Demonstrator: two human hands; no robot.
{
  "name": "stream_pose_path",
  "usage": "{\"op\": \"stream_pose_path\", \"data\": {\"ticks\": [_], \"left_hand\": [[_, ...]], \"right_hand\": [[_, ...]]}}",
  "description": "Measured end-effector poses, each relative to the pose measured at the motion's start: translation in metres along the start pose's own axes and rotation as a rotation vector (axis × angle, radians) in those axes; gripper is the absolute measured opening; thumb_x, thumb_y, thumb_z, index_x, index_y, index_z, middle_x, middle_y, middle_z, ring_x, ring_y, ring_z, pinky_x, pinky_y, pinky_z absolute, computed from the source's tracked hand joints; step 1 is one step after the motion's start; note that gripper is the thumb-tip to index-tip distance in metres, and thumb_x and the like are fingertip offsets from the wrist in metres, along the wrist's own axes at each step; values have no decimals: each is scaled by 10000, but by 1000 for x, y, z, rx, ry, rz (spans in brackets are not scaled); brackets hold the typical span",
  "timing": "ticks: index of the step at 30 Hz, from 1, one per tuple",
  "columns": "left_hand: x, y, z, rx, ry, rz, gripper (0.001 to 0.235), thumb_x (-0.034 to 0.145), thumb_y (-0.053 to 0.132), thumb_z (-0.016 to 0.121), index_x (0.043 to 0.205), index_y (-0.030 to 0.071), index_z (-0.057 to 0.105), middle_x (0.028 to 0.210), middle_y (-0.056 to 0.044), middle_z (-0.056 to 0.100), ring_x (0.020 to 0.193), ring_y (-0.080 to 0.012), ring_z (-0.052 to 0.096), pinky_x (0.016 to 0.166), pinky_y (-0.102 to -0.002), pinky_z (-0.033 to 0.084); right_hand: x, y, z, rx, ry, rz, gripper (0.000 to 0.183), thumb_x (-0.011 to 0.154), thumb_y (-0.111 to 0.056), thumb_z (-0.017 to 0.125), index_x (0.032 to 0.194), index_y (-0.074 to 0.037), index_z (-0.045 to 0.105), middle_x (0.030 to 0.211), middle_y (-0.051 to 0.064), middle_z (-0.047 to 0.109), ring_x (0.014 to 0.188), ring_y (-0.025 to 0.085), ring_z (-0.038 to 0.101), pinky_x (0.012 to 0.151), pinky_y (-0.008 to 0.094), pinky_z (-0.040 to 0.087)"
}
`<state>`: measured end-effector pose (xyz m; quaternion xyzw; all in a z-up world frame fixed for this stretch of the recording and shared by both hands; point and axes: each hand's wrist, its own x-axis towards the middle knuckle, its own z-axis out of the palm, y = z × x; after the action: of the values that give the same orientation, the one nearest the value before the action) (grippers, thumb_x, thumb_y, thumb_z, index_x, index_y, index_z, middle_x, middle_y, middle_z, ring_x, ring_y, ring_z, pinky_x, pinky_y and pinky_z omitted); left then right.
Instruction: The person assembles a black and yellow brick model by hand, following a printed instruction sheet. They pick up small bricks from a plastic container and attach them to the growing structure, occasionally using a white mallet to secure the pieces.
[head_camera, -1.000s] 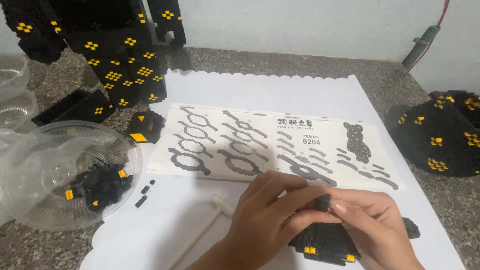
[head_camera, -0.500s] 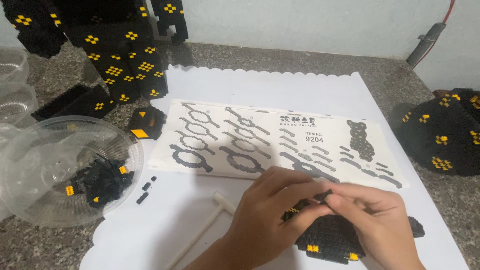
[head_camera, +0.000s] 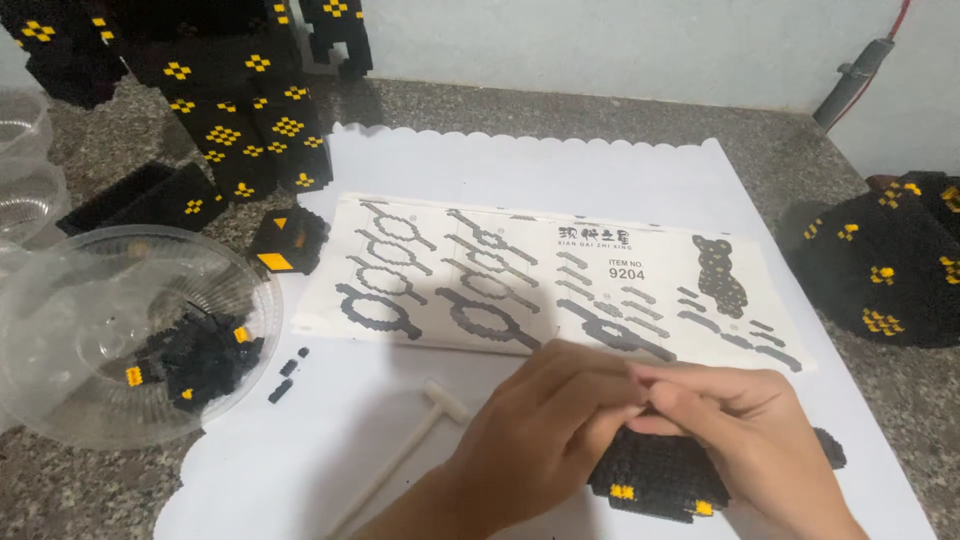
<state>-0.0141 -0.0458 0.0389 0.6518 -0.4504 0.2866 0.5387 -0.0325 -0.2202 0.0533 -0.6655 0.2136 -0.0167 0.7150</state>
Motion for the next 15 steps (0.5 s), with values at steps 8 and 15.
{"op": "stream_pose_path", "data": {"ticks": [8,15], "left_hand": [[-9,-6,-8,-44,-177,111,144,1005,17,424,1114,7,518,1065,-93,582,956,-300,616,945,-403,512],[-10,-2,-8,-60,-272,89,198,995,-80,428,1156,6,504,1111,-76,589,955,-275,574,909,-358,516]], "right_hand": [[15,16,-27,-67,-154,-2,283,634,168,705,908,203,768,864,375,793,747,361,696,724,420,557],[8,5,-27,-135,-236,30,254,581,173,749,821,202,826,906,366,853,774,368,771,710,435,629]]}}
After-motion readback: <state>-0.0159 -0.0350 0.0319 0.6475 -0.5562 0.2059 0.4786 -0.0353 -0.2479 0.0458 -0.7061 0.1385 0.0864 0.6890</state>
